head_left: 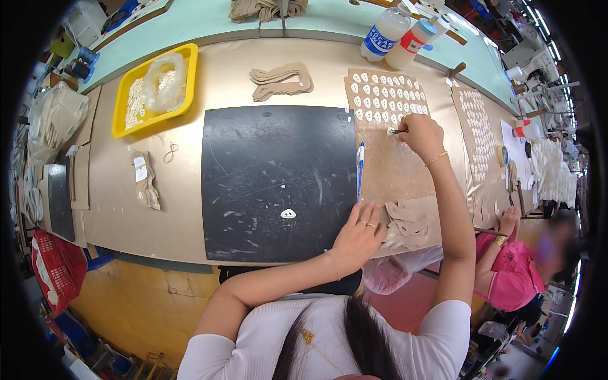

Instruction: The person uses a rotary cutter and a template to cut small white fabric pieces on a black mat. They repeatedly position the template, cut along its edge, and place the cut pieces aside. The person also writes on small white paper pieces with a blue marker and sets them on the table.

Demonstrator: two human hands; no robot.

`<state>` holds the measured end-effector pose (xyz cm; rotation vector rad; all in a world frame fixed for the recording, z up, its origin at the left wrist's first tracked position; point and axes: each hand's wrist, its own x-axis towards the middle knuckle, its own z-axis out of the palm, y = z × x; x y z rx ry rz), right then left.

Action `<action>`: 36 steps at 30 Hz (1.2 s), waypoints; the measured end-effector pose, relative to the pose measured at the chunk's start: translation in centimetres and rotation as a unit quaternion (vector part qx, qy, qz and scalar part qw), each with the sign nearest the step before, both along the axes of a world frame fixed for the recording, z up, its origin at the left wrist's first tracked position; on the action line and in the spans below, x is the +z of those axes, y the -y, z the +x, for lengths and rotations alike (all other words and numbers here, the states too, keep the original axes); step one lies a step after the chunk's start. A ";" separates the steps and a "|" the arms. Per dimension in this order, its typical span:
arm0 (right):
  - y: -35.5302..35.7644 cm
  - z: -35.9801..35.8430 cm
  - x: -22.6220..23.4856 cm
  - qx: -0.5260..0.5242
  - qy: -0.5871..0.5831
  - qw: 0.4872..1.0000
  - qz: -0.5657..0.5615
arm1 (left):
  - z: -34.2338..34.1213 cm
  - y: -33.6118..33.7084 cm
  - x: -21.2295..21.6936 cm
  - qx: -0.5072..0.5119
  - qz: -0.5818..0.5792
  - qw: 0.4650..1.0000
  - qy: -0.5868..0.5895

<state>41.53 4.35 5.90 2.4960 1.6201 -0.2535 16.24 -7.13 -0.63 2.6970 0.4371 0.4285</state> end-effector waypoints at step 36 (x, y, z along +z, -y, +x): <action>5.5 -18.9 1.6 0.133 -0.277 0.946 0.102 | -11.3 -4.2 2.9 0.194 -0.102 0.962 0.166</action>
